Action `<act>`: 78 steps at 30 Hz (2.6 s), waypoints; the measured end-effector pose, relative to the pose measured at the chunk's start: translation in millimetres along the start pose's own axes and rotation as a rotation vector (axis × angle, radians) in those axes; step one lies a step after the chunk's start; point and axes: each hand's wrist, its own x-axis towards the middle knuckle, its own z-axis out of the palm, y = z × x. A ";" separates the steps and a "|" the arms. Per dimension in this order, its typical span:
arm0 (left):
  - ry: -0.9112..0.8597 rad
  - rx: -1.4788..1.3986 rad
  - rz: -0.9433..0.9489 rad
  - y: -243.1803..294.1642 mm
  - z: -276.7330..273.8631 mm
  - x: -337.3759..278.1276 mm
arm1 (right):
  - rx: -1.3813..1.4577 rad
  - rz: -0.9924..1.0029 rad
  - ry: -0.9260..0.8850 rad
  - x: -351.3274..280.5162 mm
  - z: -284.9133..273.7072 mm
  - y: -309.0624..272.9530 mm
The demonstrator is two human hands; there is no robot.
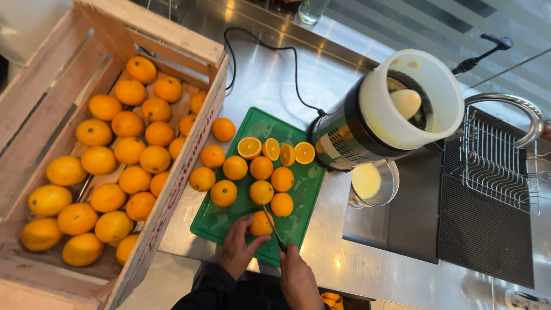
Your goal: Squeezing oranges using a motorized juicer and cutting fresh oranges on a cutting board.
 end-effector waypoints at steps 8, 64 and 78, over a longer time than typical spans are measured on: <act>0.015 0.051 0.196 -15.3 3.4 -18.2 | -0.224 -0.033 -0.112 2.4 4.9 18.0; 0.113 0.416 0.235 4.9 -84.4 48.0 | -0.421 -0.474 -0.250 17.0 74.6 35.7; 0.035 0.070 0.068 15.8 -53.0 10.2 | -0.264 -0.411 0.025 19.8 48.4 -9.2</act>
